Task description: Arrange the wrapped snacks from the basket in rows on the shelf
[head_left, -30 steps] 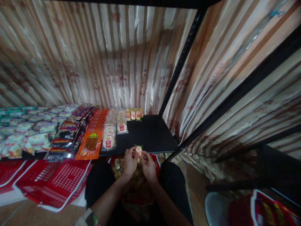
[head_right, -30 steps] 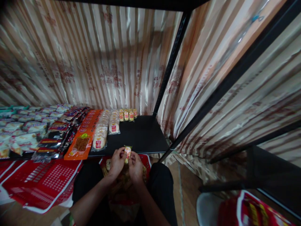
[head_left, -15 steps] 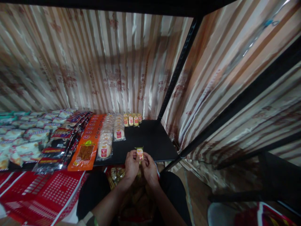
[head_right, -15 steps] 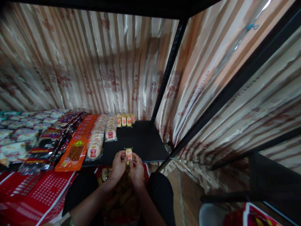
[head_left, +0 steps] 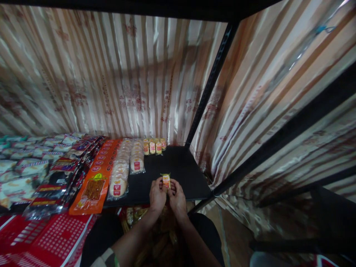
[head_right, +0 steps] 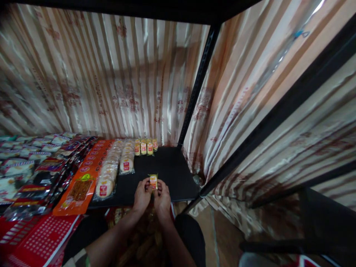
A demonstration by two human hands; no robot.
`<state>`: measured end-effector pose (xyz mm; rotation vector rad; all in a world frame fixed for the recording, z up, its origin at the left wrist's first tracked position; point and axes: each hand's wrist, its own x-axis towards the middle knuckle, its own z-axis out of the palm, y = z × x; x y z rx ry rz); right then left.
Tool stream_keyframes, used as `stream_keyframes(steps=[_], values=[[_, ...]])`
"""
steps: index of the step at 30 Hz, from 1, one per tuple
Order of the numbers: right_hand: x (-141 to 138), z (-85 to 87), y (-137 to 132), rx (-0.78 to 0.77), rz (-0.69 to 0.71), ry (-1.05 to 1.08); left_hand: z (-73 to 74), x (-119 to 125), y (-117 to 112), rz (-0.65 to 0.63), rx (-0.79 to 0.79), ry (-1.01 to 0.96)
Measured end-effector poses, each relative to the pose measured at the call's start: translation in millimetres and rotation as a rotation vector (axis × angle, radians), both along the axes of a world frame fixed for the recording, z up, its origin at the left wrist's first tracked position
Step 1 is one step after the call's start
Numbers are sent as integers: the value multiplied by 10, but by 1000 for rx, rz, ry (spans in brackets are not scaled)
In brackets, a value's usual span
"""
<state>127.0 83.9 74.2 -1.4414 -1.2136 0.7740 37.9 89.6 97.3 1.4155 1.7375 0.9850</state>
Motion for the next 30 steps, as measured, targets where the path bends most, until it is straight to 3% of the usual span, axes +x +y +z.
stream_keyframes(steps=[14,21,30], values=[[113,-18,546,22,12,-22,2,162,503,18,-70,26],[131,-67,759,67,-24,-35,-76,236,750,39,-80,-34],[132,-74,1040,73,-71,-62,-3,270,980,22,-23,-75]])
